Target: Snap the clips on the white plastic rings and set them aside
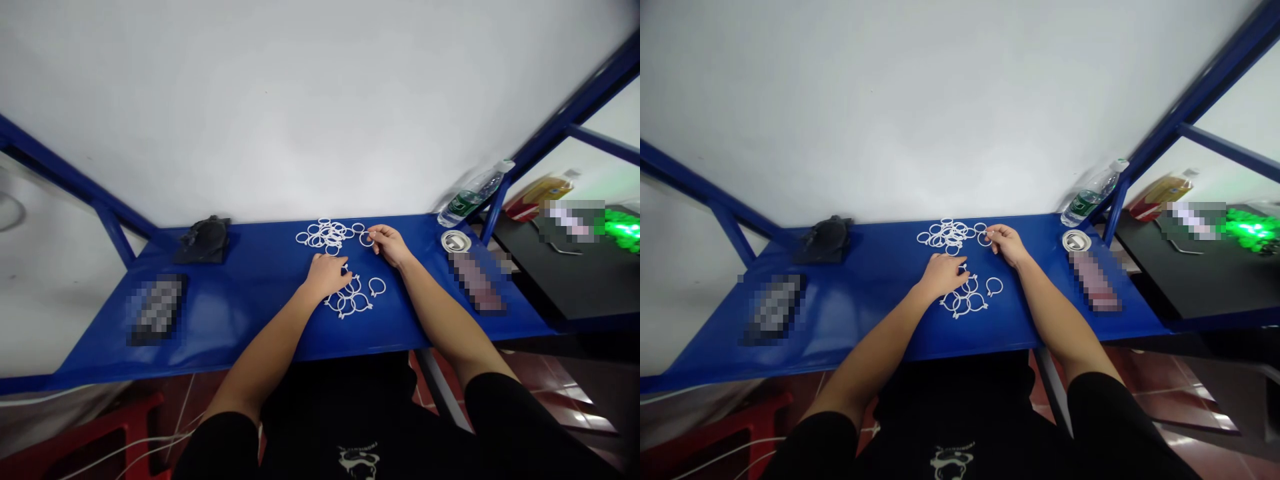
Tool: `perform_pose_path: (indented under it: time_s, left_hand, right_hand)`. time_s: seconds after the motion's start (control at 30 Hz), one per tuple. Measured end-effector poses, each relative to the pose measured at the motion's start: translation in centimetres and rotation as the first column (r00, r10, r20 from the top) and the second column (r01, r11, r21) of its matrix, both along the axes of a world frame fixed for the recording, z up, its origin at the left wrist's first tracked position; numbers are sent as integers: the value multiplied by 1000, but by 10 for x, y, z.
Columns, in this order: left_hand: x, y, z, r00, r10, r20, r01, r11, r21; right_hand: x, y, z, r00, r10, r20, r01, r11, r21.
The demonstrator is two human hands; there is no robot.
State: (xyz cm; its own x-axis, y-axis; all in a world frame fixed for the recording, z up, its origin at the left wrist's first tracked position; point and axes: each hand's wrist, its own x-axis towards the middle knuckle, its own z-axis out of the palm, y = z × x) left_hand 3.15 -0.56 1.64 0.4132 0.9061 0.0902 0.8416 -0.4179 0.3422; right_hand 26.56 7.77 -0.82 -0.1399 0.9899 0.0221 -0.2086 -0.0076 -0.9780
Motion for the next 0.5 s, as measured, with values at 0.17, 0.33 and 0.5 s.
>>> perform_pose_path:
  time_s: [0.17,0.33,0.5]
  left_hand:
    - [0,0,-13,995,42,93,-52,993,108]
    - [-4,1,-20,985,12,174,-45,981,189]
    - [-7,2,-12,963,24,268,-102,954,281]
  right_hand:
    - [-2,0,0,997,-70,25,69,997,20]
    - [-2,2,2,997,-72,35,72,997,-3]
    - [-3,2,3,995,-95,19,95,995,-18]
